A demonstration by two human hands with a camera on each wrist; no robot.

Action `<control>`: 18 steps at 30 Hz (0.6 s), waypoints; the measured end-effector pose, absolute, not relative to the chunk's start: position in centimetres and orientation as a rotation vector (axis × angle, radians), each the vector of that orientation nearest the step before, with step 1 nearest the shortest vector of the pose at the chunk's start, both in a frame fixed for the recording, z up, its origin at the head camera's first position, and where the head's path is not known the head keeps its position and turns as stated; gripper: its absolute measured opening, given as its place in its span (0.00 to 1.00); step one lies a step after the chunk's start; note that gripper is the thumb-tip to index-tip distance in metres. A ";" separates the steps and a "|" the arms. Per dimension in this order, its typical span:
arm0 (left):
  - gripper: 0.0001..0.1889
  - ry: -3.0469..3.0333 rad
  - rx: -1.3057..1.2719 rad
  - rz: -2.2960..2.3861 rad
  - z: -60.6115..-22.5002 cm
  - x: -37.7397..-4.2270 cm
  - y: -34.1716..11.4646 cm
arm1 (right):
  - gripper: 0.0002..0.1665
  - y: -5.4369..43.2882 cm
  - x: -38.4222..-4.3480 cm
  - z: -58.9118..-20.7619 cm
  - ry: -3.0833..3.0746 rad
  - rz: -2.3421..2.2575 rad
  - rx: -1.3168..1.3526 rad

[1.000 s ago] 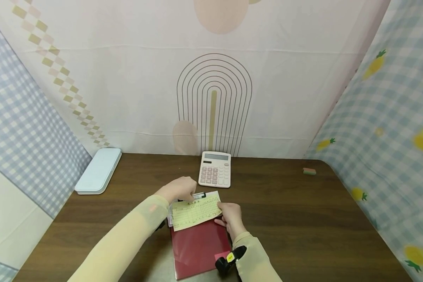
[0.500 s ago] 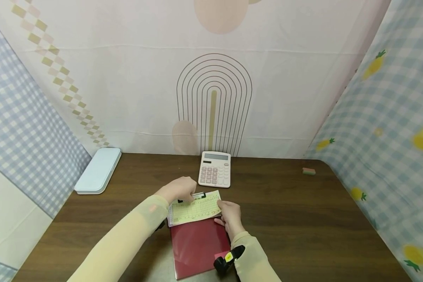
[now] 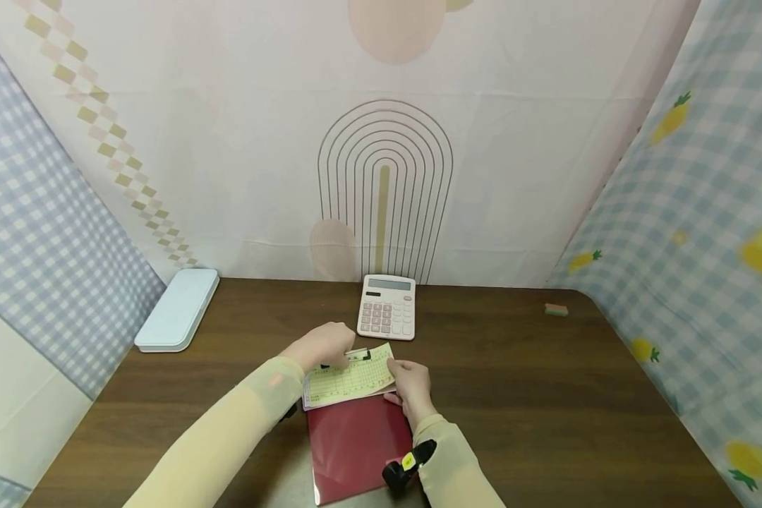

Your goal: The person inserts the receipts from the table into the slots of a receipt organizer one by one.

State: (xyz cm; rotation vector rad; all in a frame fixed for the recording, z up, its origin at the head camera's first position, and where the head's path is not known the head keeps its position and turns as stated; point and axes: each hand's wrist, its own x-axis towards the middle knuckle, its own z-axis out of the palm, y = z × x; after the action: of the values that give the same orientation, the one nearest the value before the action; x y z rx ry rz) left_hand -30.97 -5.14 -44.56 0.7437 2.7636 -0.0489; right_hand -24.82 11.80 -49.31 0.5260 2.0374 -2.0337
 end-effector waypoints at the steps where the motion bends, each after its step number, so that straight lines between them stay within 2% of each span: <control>1: 0.13 2.771 0.759 -0.064 -44.7 -30.9 -5.1 | 0.25 11.8 -24.8 -49.4 2.039 -2.030 0.522; 18: 0.05 2.920 0.937 -0.312 -45.4 -28.8 -5.7 | 0.20 12.2 -24.3 -49.7 2.174 -1.852 0.467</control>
State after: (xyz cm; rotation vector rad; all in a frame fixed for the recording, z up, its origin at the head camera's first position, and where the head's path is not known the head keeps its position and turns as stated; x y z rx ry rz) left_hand -28.78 -5.73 -45.39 0.9366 2.9202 -0.3124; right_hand -24.31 12.25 -49.70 0.4674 2.1741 -1.8518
